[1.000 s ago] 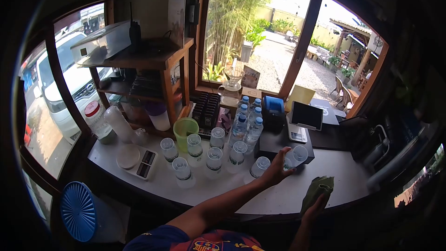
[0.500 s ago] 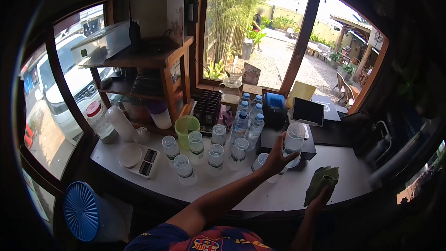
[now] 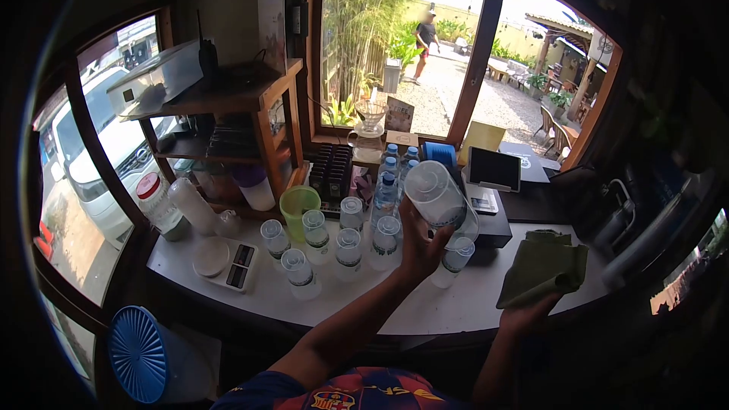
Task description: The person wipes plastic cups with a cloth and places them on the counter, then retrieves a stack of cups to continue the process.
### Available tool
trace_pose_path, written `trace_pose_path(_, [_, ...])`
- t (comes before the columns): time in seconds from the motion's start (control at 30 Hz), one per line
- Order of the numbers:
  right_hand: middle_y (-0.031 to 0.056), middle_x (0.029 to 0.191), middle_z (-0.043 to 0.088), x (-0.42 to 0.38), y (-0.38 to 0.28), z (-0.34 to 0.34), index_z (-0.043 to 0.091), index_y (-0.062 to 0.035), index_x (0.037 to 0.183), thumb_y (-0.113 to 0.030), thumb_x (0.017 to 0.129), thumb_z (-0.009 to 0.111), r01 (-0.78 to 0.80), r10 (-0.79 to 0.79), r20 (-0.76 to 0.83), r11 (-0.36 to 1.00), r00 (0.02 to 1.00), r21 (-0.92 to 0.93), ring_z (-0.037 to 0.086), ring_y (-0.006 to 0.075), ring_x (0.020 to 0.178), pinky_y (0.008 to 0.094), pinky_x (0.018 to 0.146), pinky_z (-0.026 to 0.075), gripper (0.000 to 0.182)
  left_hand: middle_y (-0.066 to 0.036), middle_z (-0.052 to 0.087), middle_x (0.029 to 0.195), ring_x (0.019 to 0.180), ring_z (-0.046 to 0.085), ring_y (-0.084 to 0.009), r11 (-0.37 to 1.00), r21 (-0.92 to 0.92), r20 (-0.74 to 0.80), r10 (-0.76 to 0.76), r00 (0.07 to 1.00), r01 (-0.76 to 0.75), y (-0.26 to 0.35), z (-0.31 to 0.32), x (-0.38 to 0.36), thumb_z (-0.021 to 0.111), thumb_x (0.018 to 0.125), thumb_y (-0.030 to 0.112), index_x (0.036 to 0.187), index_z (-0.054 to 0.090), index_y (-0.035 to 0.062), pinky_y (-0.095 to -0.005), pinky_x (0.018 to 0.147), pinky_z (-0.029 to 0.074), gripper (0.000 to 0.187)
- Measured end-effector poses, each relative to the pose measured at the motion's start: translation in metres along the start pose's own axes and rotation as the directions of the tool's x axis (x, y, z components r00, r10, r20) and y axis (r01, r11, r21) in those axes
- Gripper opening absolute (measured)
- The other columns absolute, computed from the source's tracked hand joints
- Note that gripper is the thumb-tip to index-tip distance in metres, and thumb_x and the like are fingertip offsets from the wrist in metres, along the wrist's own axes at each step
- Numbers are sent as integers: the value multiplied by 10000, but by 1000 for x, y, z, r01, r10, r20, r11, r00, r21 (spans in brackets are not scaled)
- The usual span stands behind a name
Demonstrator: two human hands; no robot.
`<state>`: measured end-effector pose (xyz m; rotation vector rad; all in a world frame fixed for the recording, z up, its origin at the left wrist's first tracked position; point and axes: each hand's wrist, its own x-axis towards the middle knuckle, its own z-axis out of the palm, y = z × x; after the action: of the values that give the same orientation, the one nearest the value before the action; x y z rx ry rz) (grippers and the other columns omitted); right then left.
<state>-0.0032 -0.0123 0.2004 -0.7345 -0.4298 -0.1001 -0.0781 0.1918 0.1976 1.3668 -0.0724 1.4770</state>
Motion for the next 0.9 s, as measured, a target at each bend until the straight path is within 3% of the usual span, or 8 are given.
trace_pose_path(0.13, [155,1513,347,-31,22,31,169,-85,1540,-582,1005,379,-53,60,242,998,968,-34,399,338,1373,469,1119,356,759,-228,287,1473,1393,318,-330,990,-144,-107,-3,994,-13,35,-16,-21,628,931,361,1507,75,-9,-460,1141,258,881])
trace_pose_path(0.27, [247,1506,344,-69,16,102,233,39,1503,-317,1039,393,473,161,860,778,485,-412,351,376,1414,432,1140,304,606,-236,306,1470,1384,328,-325,990,97,-24,-100,995,102,61,-47,-77,594,939,460,1501,108,-46,-444,1137,259,899])
trace_pose_path(0.4, [221,1462,425,-107,46,103,239,30,1506,-416,1020,452,-178,374,799,927,471,-329,457,297,1340,384,1092,363,693,-235,336,1455,1362,358,-323,957,206,-51,-197,979,203,82,-90,-135,551,944,536,1498,126,-62,-436,1119,281,919])
trace_pose_path(0.53, [301,1455,376,-168,75,80,239,11,1508,-374,940,587,418,272,921,829,280,-372,407,476,1330,444,1102,358,769,-176,429,1375,1240,484,-286,969,-68,-396,-245,885,238,84,-138,-161,539,933,586,1455,216,-23,-409,1043,379,864])
trace_pose_path(0.7, [296,1456,368,-165,79,84,184,4,1522,-326,952,593,-326,605,758,787,242,-524,381,464,1354,439,1118,331,775,-171,479,1327,1226,499,-286,835,257,-255,-427,867,487,98,-146,-207,526,943,566,1462,212,-5,-415,1039,385,833])
trace_pose_path(0.8, [282,1466,359,-188,71,74,167,11,1524,-336,982,555,-148,465,832,885,303,-441,370,425,1376,419,1135,300,751,-186,507,1300,1197,524,-292,828,226,-293,-444,847,512,104,-158,-210,519,931,616,1453,254,-15,-409,1023,400,860])
trace_pose_path(0.83, [268,1471,356,-196,75,62,162,14,1525,-348,1001,523,142,409,888,886,208,-442,352,380,1397,399,1147,270,733,-192,505,1306,1189,531,-294,851,98,-386,-445,808,516,110,-157,-203,518,926,629,1450,266,-20,-406,1018,404,872])
trace_pose_path(0.9, [269,1470,357,-203,81,54,157,17,1526,-352,1001,519,117,437,874,877,213,-467,352,357,1401,393,1144,273,736,-196,506,1306,1162,557,-297,877,121,-446,-372,814,466,107,-162,-201,534,902,663,1433,290,-29,-395,1000,422,905])
